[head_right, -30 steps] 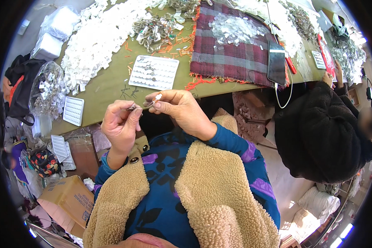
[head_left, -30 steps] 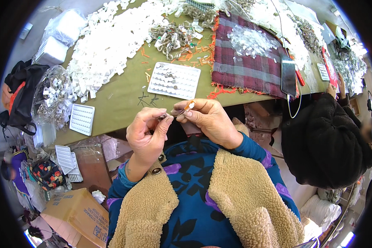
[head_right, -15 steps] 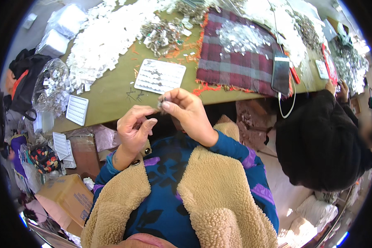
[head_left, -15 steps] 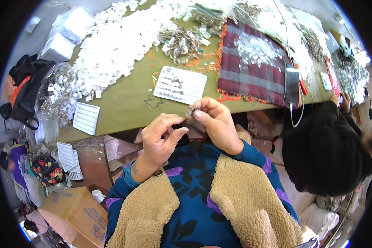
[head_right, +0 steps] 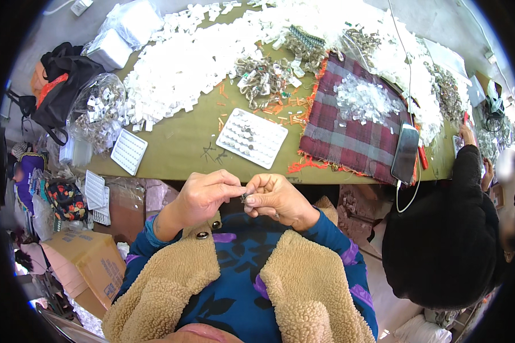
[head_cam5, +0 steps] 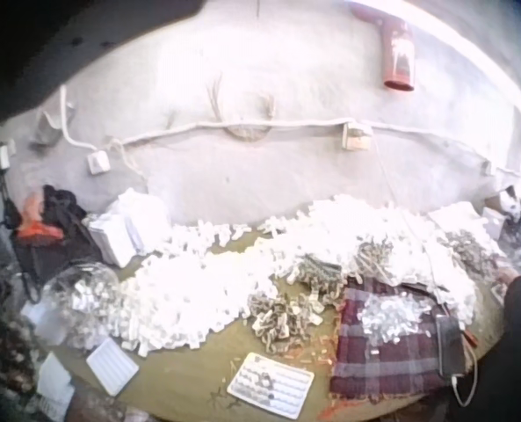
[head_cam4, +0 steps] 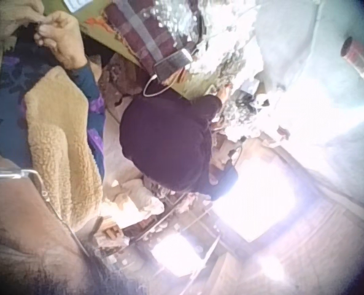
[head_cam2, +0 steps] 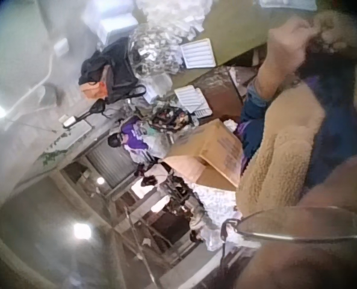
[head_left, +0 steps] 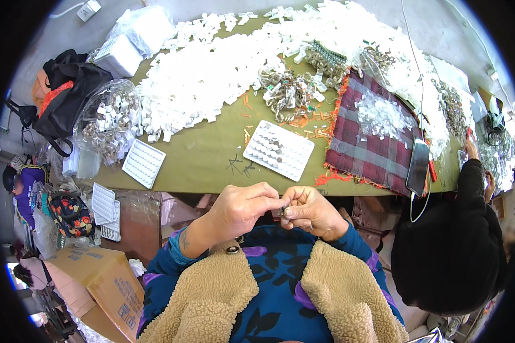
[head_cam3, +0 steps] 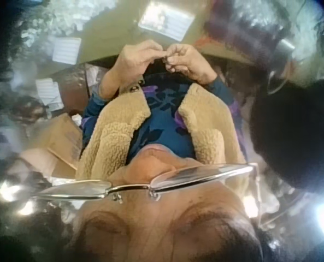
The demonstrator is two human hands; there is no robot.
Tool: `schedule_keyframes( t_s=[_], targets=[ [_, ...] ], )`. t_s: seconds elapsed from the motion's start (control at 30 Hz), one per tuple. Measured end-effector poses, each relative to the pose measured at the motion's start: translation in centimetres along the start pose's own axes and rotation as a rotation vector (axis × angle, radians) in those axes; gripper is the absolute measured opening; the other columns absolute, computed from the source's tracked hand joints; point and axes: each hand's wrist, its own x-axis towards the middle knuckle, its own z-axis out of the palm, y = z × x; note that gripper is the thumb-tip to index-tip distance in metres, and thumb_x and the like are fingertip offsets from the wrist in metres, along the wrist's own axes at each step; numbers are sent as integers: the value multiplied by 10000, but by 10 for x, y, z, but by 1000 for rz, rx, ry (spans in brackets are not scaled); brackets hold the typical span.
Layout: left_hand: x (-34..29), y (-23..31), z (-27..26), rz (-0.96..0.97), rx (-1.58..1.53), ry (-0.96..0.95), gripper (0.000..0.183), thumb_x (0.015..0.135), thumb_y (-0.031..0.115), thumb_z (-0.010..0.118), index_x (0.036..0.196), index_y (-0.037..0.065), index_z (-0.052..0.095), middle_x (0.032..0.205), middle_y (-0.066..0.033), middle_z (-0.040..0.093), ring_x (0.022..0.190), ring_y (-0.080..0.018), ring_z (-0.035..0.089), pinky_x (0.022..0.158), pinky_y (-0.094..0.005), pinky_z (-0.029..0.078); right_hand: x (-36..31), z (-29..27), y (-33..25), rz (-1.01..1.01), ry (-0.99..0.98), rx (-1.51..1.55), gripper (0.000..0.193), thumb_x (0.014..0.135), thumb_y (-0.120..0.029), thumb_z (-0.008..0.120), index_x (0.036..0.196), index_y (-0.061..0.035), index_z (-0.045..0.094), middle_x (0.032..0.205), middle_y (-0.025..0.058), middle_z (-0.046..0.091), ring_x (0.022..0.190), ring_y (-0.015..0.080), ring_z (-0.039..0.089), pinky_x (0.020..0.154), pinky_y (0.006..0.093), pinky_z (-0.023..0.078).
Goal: The person repeatedly picks small white plastic housings and metal components from a cluttered table, inserts the metal parts into the housings, and places the assembled units into a white tray. The process is continuous and repetitive throughout the clip.
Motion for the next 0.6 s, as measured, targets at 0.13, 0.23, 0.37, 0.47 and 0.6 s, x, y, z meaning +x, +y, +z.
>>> schedule_keyframes(
  t_s=[0.13,0.23,0.37,0.47,0.6],
  targets=[
    [6,-17,-18,-185,9,31,312,780,30,765,1080,10,680,950,-119,665,784,-225,671,688,-315,557,-4,-6,-5,-94,67,-127,102,903,9,656,985,26,598,827,133,669,681,156,637,474,182,399],
    [30,-65,-52,-400,667,327,503,798,285,777,1224,69,619,1260,-182,571,1133,-347,564,912,-435,498,-5,-11,-10,-224,91,-188,106,919,-1,635,1015,28,602,830,99,656,684,137,624,498,199,418],
    [68,-130,-88,-494,1062,369,594,799,264,777,1327,102,559,1378,-185,479,1262,-392,439,985,-466,446,-7,-15,-10,-311,188,-309,110,925,-13,632,1024,18,594,816,55,636,675,92,596,523,212,433],
    [80,-146,-83,-564,1041,287,611,792,186,776,1348,108,535,1374,-178,477,1267,-383,436,1005,-462,430,-10,-19,-10,-307,221,-352,110,931,-17,626,1033,9,592,814,40,634,680,74,586,531,202,435],
    [75,-138,-62,-459,900,255,583,787,72,747,1328,83,528,1360,-201,481,1274,-385,430,1043,-437,403,-13,-21,-10,-351,228,-476,97,948,-4,594,1044,11,587,843,44,632,700,69,580,536,201,443]
  ],
)
